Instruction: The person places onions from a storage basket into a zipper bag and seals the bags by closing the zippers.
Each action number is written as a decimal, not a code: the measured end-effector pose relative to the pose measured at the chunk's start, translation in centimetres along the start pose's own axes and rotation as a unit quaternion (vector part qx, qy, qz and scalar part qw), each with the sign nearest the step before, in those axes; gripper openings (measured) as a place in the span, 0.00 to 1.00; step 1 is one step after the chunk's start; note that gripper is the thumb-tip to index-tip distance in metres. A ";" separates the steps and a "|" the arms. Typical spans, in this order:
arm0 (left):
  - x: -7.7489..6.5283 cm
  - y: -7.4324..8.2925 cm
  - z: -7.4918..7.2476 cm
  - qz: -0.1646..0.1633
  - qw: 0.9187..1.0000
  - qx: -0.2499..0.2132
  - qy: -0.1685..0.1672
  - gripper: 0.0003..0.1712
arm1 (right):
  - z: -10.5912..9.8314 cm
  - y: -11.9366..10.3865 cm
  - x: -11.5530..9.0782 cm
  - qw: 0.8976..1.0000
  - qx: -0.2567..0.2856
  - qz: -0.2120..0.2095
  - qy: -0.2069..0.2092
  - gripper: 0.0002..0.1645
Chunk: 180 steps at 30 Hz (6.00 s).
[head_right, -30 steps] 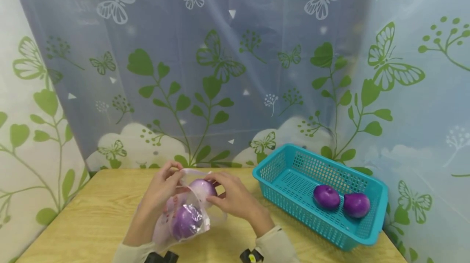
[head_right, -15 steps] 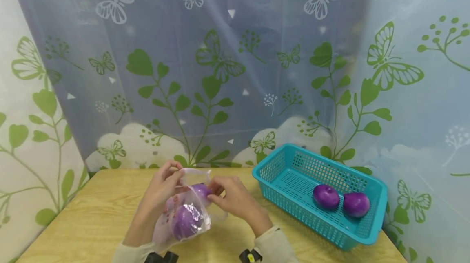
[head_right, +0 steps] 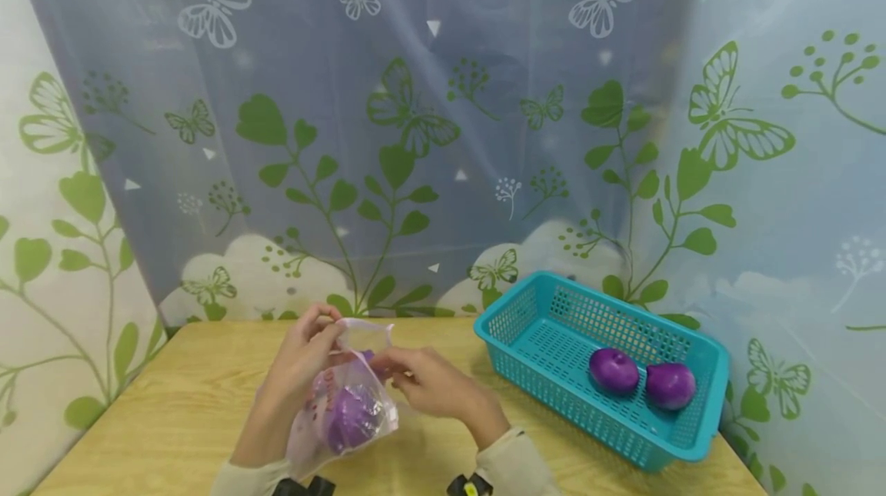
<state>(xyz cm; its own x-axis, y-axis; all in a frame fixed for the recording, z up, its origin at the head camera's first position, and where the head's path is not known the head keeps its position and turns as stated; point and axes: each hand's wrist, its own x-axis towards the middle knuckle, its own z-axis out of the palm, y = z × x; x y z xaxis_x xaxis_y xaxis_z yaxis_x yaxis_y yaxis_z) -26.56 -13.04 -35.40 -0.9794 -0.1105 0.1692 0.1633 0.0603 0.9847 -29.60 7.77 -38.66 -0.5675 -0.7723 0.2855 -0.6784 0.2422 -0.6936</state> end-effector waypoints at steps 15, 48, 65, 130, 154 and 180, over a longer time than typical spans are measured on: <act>0.0 0.2 -0.5 -0.006 1.000 -0.011 0.001 0.05 | -1.5 -0.5 -1.0 0.999 -0.033 -0.003 0.018 0.22; -0.1 0.2 -0.5 -0.031 0.999 -0.012 -0.026 0.05 | -18.6 2.3 -8.4 0.961 -0.217 0.169 -0.021 0.18; -0.7 0.3 -0.5 -0.013 0.998 0.036 -0.045 0.05 | -22.5 5.6 -11.8 0.936 -0.200 0.284 -0.056 0.18; -1.0 0.2 -0.8 -0.016 0.995 0.051 -0.087 0.05 | -20.9 11.7 -15.3 0.867 -0.092 0.487 -0.048 0.30; -1.7 -0.1 0.1 -0.006 0.998 0.050 -0.042 0.07 | -20.8 11.4 -13.8 0.875 -0.075 0.475 -0.053 0.30; -1.6 -0.3 0.7 -0.016 0.993 0.079 -0.086 0.06 | -20.9 11.3 -13.6 0.886 -0.070 0.455 -0.050 0.29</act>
<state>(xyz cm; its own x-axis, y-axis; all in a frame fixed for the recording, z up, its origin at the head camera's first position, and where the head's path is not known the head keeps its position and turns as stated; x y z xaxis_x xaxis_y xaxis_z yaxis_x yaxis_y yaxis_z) -25.14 -12.18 -35.99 -0.9919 0.0543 0.1147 0.1239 0.2167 0.9683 -39.30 33.27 -36.53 -0.8701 -0.2667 -0.4146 -0.0164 0.8562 -0.5163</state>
